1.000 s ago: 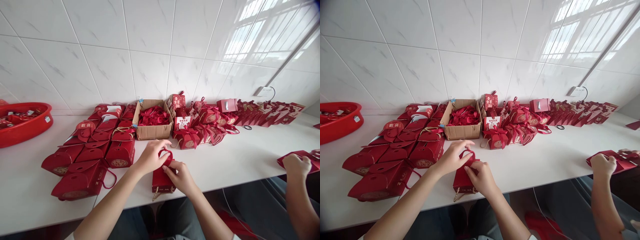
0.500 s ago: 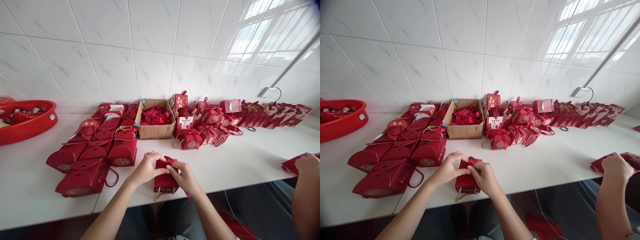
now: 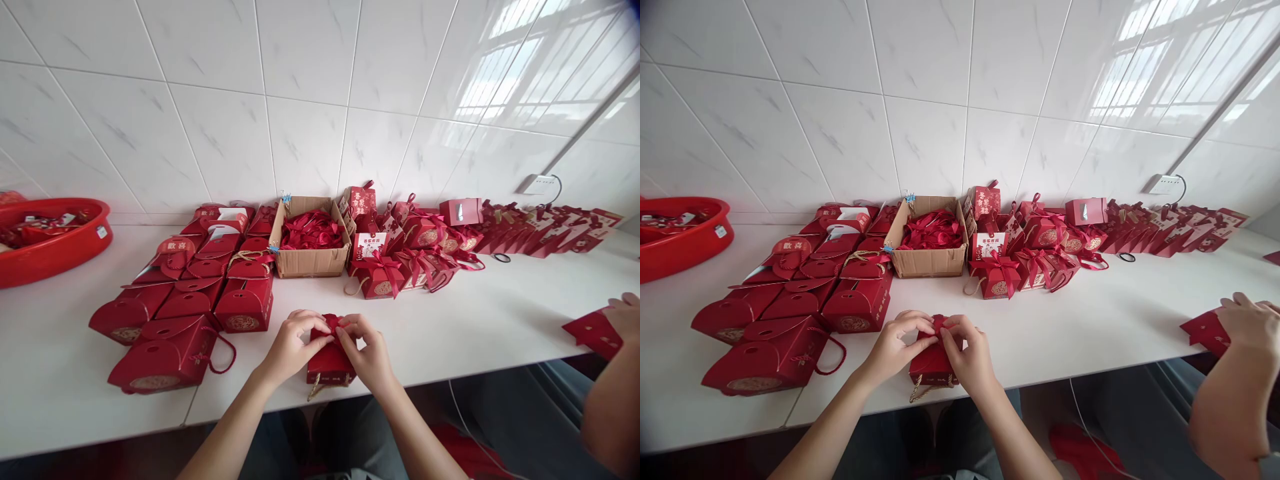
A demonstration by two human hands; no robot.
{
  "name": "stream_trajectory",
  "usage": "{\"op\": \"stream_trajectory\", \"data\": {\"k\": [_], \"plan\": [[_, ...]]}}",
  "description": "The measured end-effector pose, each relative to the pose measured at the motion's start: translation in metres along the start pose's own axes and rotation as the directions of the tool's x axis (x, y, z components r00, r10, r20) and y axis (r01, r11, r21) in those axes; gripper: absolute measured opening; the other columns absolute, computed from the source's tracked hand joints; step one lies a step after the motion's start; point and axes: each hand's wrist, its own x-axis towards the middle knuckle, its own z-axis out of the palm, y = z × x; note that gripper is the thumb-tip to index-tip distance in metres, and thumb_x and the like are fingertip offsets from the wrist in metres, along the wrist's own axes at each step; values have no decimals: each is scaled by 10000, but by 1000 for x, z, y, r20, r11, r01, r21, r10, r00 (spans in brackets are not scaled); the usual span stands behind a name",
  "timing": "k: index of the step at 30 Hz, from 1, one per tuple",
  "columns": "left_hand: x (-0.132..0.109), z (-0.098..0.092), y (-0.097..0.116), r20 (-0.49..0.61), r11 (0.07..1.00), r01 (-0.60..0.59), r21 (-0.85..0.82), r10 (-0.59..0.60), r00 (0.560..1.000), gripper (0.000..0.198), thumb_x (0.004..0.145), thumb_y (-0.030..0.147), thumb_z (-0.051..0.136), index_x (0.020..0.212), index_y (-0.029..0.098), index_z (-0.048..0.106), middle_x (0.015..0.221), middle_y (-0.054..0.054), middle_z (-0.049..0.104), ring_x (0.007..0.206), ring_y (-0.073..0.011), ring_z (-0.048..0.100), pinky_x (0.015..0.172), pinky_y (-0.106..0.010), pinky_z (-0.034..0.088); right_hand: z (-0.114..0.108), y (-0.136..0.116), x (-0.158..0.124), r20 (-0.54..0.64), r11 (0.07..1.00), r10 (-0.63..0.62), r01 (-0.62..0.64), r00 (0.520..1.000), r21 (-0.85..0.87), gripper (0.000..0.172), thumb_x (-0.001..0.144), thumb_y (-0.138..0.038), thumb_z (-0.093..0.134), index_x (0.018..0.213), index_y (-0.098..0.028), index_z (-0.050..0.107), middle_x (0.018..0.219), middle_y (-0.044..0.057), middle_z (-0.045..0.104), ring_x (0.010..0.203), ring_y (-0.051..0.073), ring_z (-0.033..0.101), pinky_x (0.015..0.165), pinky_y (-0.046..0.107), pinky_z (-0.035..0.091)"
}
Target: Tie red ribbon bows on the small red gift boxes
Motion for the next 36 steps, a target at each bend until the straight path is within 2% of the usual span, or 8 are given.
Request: {"op": "stream_trajectory", "data": {"k": [3,9,15,20,24,29,33,36], "plan": [[-1,0,1,15,1000,8,23,-8,1000,63,792,174,647,809,220,686,910,-45,686,950,-205,617,899,-368,470,-2,-5,-2,19,991,-83,84,996,-105,200,889,-273,510,951,-202,686,811,58,708,698,172,603,676,305,491],[4,-2,5,43,999,35,35,-37,998,52,822,231,630,795,210,670,833,-32,664,857,-189,614,845,-344,480,-3,-6,-9,46,950,-203,208,978,-233,275,852,-214,554,1089,-212,694,958,100,652,888,224,585,793,371,514],[8,-10,7,171,997,-22,75,9,985,79,840,218,620,865,238,692,837,-14,674,866,-175,602,832,-319,477,-1,3,-9,-53,957,-135,116,989,-268,210,870,-216,549,913,-240,753,918,93,616,894,231,553,816,393,498],[10,-9,7,120,979,-140,146,123,985,167,843,105,562,842,220,683,821,-21,699,836,-176,595,780,-327,494,-2,2,-8,-76,986,14,-26,997,-165,159,845,-291,594,829,-254,748,1093,99,608,1068,274,528,941,458,443],[11,-4,4,77,973,-211,99,204,976,181,866,117,526,851,215,678,831,-33,727,797,-173,611,737,-327,513,-4,4,-6,-32,990,111,-114,993,-84,185,839,-339,595,768,-228,725,1302,107,541,1239,301,456,1032,499,367],[10,7,-1,50,993,-111,-42,113,992,147,875,160,529,849,212,665,823,-32,701,808,-160,635,768,-303,516,-3,6,-6,99,989,139,-134,985,-56,286,882,-403,519,777,-210,703,1485,97,378,1432,302,181,1121,538,202],[5,9,2,-33,997,14,-70,-16,999,110,872,216,551,978,200,577,900,-35,643,784,-142,607,729,-278,502,2,5,-8,91,974,198,-206,976,96,374,890,-466,495,734,-187,689,1514,104,325,1400,307,276,1081,473,318],[-2,4,8,-10,999,-6,-44,6,1000,57,882,239,543,918,197,558,882,-30,606,803,-146,575,743,-282,485,6,3,-10,41,962,228,-231,973,143,408,879,-494,503,679,-177,663,1519,108,310,1354,315,360,1024,431,394]]}}
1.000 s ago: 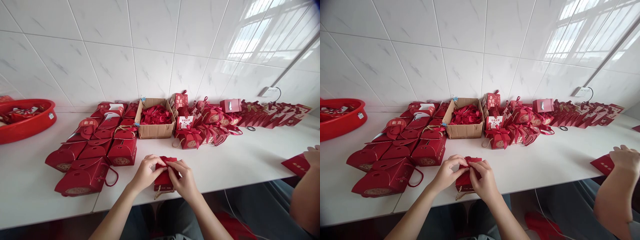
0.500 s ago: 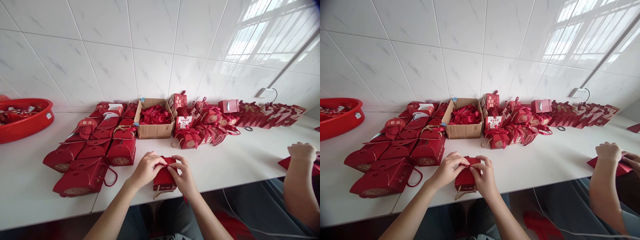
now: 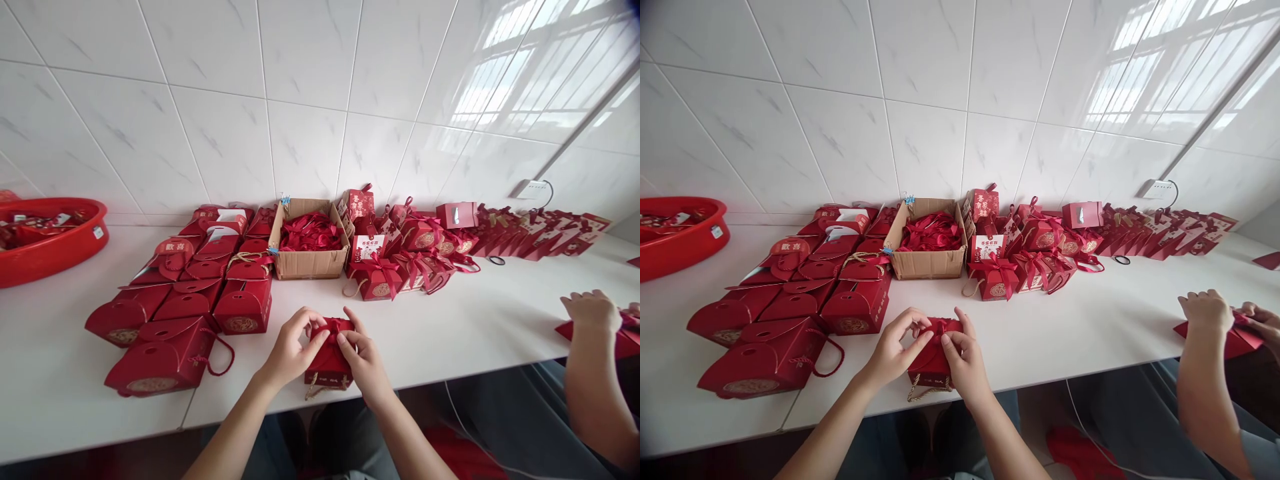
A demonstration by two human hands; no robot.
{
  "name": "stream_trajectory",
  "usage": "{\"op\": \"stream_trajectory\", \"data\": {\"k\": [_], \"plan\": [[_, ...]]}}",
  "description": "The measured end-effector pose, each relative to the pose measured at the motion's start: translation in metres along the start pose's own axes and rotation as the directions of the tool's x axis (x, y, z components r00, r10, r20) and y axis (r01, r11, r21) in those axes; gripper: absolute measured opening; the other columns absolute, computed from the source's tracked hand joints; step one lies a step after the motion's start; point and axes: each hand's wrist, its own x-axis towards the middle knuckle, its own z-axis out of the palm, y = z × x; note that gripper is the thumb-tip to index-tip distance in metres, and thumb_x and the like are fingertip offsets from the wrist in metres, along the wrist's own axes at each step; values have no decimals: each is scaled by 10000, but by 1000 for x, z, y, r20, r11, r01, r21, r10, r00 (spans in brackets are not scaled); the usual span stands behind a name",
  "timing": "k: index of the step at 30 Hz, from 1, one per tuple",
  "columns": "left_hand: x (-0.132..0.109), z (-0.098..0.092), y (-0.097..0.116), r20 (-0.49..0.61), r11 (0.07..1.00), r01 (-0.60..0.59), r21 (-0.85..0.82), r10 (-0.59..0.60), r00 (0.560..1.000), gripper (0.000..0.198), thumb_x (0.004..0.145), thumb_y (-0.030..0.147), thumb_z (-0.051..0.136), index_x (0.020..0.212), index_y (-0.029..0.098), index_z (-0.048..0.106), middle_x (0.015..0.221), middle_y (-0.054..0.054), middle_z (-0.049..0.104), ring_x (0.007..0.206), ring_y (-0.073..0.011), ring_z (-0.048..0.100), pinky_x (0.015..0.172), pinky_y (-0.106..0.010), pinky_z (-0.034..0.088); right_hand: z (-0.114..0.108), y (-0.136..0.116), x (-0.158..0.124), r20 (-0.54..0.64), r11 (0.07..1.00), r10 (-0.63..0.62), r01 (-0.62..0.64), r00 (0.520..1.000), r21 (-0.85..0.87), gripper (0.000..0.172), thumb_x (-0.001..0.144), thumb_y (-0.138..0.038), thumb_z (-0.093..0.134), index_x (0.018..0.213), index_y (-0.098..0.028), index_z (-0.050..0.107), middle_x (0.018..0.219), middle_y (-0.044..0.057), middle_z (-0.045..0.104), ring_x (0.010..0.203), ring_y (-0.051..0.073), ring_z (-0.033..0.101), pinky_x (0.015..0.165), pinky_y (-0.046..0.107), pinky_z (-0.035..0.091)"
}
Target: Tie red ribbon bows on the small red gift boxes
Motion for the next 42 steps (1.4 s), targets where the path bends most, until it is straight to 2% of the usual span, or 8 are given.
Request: {"op": "stream_trajectory", "data": {"k": [7,13,19,26,32,35,39,42], "plan": [[-5,-7,1,96,999,-10,31,7,995,87,885,194,545,872,213,629,851,-25,638,887,-173,563,825,-311,466,5,-9,-14,-17,1000,30,-30,999,8,398,891,-488,479,726,-185,677,1490,111,360,1319,315,410,963,389,444],[-2,-15,-3,207,1000,-9,-25,14,978,76,874,203,569,829,219,629,849,-20,627,877,-170,576,811,-297,467,-15,2,-2,-100,990,-66,53,993,-128,271,902,-378,455,1056,-203,592,1307,122,563,1214,261,519,968,421,427],[-1,-20,3,260,1000,28,4,-28,965,89,876,182,549,854,231,620,893,-9,601,888,-150,581,833,-276,454,-38,-4,38,324,915,-207,300,923,-271,384,832,-180,502,1215,-211,485,994,50,689,912,172,634,840,346,479],[0,-19,6,243,998,42,42,-50,969,85,857,165,556,849,224,616,892,-10,593,861,-146,583,802,-269,464,-61,-48,29,410,766,-167,379,897,-518,281,846,-252,565,1125,-221,574,663,-28,597,613,134,545,637,273,439],[4,-19,9,283,998,-32,62,13,959,92,859,167,562,857,225,634,891,-21,631,907,-165,580,834,-292,461,-64,-57,41,513,791,-188,438,838,-427,285,873,-299,566,1140,-201,582,992,65,666,852,164,607,721,277,463],[5,-20,10,287,996,-54,66,33,957,108,866,169,554,877,231,642,906,-21,643,934,-165,578,849,-290,459,-56,-49,52,642,835,-168,454,748,-311,351,845,-191,589,1193,-203,543,893,26,673,791,139,609,725,260,466],[3,-24,11,280,994,-44,102,14,960,112,860,158,547,871,229,633,906,-19,630,910,-160,583,829,-283,465,-53,-47,56,649,813,-212,500,731,-297,282,843,-136,580,1120,-186,573,807,3,630,720,124,575,704,247,456],[2,-30,12,267,987,-23,159,-21,963,100,862,163,533,856,220,615,885,-20,611,879,-161,579,813,-288,465,-57,-53,56,705,757,-265,595,658,-271,239,894,-134,515,1101,-193,617,885,33,608,778,125,566,732,237,451]]}}
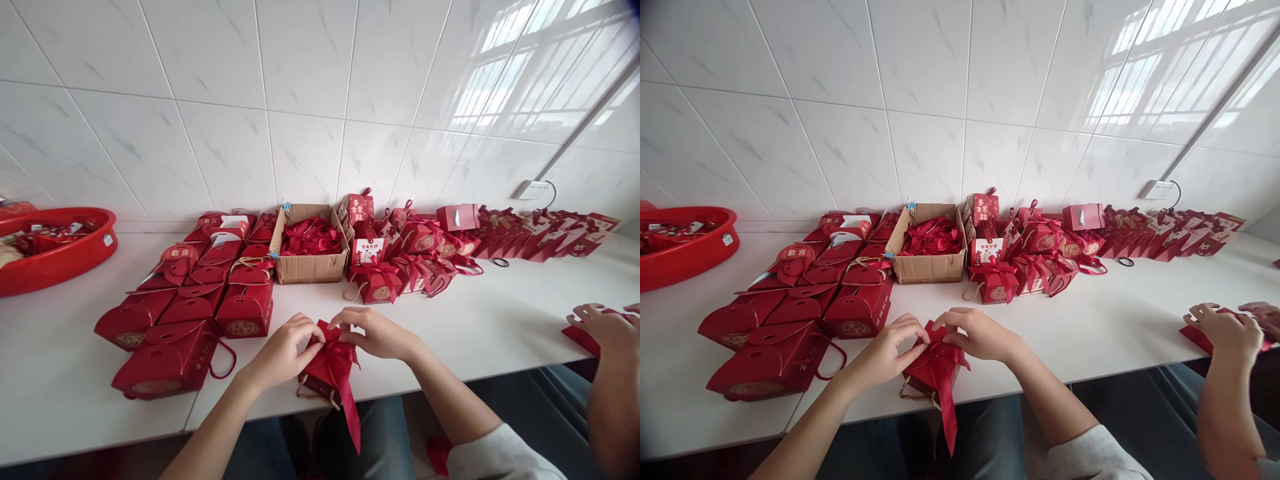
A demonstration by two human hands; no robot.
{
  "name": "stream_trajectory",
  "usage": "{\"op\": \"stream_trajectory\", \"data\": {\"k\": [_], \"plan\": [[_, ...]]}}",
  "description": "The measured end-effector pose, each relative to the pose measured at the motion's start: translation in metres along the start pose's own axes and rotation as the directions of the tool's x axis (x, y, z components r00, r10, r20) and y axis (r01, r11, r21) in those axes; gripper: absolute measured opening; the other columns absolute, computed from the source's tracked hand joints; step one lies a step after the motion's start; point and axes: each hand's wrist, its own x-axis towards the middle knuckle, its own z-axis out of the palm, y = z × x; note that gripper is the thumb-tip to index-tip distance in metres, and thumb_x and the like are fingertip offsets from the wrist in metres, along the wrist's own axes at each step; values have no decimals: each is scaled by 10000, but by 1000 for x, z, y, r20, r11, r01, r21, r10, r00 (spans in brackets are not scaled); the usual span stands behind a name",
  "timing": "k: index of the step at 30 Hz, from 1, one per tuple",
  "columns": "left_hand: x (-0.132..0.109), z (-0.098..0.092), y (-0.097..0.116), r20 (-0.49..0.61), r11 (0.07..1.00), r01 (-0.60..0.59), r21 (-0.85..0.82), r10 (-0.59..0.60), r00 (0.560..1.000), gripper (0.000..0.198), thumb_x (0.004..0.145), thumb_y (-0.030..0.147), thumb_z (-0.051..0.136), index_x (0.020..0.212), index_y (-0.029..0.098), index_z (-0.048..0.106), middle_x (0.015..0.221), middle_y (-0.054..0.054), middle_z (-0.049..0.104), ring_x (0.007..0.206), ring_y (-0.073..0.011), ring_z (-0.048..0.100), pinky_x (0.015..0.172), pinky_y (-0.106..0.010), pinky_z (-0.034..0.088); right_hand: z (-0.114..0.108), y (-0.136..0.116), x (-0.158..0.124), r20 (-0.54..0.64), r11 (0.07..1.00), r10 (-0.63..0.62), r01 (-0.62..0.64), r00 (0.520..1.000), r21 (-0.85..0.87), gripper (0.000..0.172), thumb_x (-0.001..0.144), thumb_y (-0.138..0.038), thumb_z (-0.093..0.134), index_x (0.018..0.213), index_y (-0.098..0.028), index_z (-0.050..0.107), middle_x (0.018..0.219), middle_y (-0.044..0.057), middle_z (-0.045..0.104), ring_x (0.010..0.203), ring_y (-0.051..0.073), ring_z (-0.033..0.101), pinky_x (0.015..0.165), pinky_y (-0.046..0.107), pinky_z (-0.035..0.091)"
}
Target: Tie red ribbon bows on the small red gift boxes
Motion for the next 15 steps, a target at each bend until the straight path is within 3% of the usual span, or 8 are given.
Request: {"op": "stream_trajectory", "data": {"k": [4,8,15], "plan": [[0,-6,0,9,999,33,37,-33,999,76,865,175,518,839,214,578,869,-18,595,887,-170,563,819,-299,461,-5,-3,-2,106,979,-103,119,989,-162,352,936,-116,416,1148,-259,657,844,41,539,759,139,507,714,244,430],[3,-7,1,77,999,39,22,-40,996,63,858,165,497,834,221,513,920,-20,559,951,-177,535,880,-315,460,-1,-2,-1,155,933,-126,170,980,-316,449,884,-42,441,1168,-307,664,815,42,484,741,155,453,728,274,413],[10,-3,0,203,995,87,-55,-74,976,103,879,209,466,783,220,499,1346,-64,453,1255,-233,412,1015,-394,426,2,0,-2,169,926,-147,196,975,-324,490,859,2,425,1122,-311,696,857,54,479,797,163,444,743,274,409]]}}
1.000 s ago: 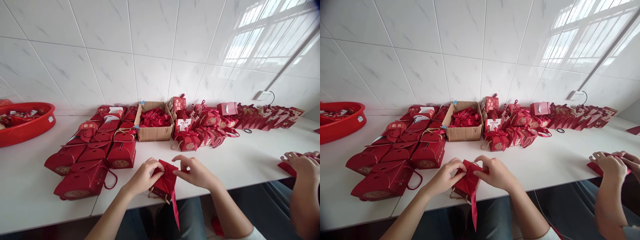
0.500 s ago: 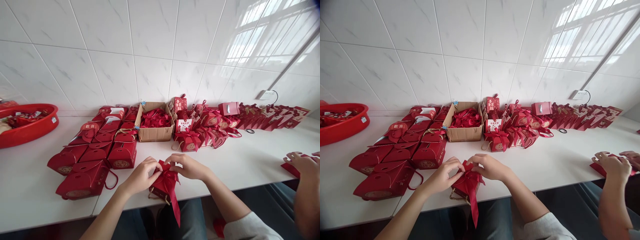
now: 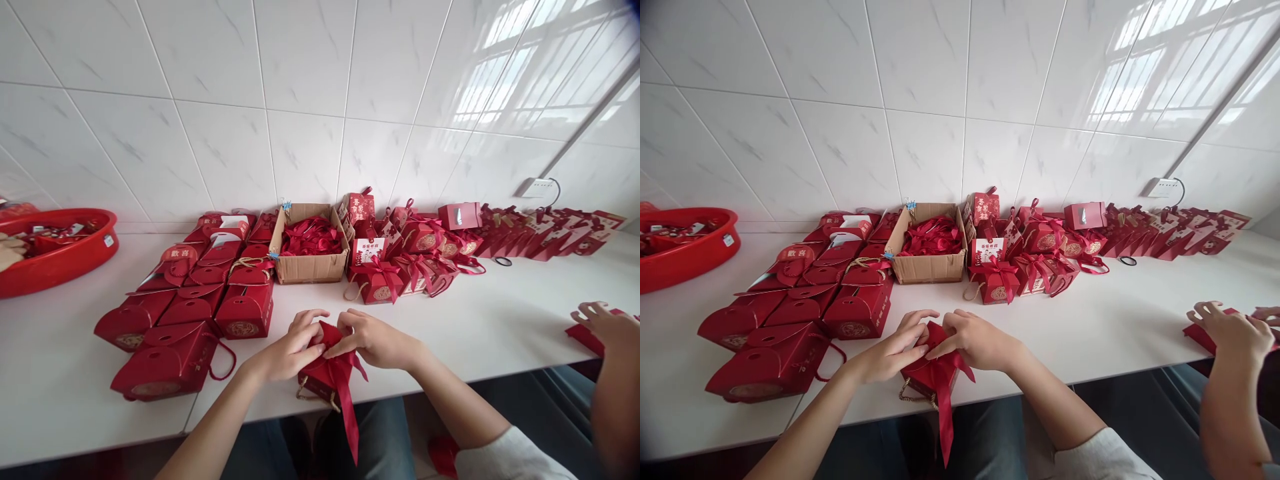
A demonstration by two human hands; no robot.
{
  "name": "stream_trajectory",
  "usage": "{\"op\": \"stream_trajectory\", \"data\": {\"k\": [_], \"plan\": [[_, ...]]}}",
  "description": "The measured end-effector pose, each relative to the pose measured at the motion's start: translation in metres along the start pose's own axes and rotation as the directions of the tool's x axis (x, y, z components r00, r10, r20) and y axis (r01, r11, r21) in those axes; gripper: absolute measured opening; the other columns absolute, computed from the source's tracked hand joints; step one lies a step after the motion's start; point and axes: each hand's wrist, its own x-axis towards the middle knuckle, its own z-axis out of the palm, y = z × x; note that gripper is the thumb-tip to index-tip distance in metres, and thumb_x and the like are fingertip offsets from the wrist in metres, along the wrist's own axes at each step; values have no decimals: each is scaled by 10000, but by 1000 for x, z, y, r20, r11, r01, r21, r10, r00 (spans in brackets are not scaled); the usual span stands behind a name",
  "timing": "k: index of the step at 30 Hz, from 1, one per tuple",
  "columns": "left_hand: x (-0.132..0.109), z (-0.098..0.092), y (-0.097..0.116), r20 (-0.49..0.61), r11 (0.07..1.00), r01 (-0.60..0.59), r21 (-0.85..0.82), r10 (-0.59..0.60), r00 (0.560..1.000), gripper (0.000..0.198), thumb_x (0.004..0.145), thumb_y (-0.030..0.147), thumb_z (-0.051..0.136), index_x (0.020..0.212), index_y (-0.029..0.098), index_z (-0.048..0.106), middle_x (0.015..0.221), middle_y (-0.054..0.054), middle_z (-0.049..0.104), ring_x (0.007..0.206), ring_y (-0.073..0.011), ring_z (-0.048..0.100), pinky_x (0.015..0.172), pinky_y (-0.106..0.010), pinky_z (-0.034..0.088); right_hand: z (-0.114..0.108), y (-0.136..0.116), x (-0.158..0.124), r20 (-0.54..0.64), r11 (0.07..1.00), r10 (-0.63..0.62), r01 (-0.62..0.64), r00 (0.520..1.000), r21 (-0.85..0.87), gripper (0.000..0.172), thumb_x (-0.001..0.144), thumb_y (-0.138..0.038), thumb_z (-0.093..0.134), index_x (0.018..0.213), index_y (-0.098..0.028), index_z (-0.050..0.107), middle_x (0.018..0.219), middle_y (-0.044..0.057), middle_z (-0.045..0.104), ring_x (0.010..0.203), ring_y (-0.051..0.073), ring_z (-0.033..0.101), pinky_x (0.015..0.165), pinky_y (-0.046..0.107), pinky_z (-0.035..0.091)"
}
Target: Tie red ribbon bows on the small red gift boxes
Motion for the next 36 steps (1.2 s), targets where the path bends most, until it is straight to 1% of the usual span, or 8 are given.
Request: {"op": "stream_trajectory", "data": {"k": [6,10,16,20,25,27,31,36], "plan": [[3,4,-5,-64,999,-41,-35,39,997,167,885,193,448,817,226,598,1458,-49,400,1375,-256,276,1107,-480,318,3,3,0,-14,1000,-4,4,1000,20,492,853,1,413,1119,-296,701,822,47,445,776,165,421,716,270,409],[2,6,-12,-113,998,-49,-39,45,993,148,878,205,466,769,221,566,1414,-53,467,1352,-253,302,1097,-476,322,7,6,-1,1,1000,6,-6,1000,21,494,862,-17,418,1157,-319,676,810,41,433,761,166,418,713,280,407],[-2,7,-17,-146,998,14,55,-6,989,153,884,221,456,753,219,536,1356,-50,507,1329,-254,319,1095,-472,294,9,7,-5,41,999,29,-31,999,32,499,862,-15,433,1173,-329,664,792,38,438,749,163,431,691,277,409],[-1,14,-11,-231,999,21,46,-10,973,126,878,236,474,754,220,496,1256,-65,566,1273,-253,379,1068,-475,314,9,6,-5,-70,986,38,-26,997,164,424,896,-48,397,1130,-259,680,846,53,484,786,157,485,709,273,441],[4,25,-2,-324,1000,5,-27,-14,946,167,851,242,536,720,220,436,1117,-58,621,1209,-240,442,1027,-441,356,13,5,-3,-243,934,198,-108,950,340,176,934,-167,433,1067,-193,546,947,65,586,822,153,537,748,288,470],[7,27,0,-345,998,-2,-57,-18,938,198,851,245,539,697,219,418,1064,-54,632,1177,-231,468,1002,-415,382,14,5,-4,-257,928,239,-142,936,346,119,925,-212,480,1031,-196,533,928,55,597,804,152,541,735,288,470],[9,31,3,-399,997,0,-83,-33,916,213,836,233,552,688,222,400,974,-50,633,1113,-223,505,953,-397,420,14,8,-6,-208,929,298,-232,932,290,212,875,-329,594,1032,-187,583,901,53,602,785,160,549,707,294,469],[8,34,5,-423,996,-14,-85,-23,906,252,829,244,566,664,223,376,870,-29,622,1026,-210,544,900,-361,449,15,11,-6,-216,927,292,-220,932,304,153,892,-299,564,857,-178,650,841,52,594,743,148,546,693,285,470]]}}
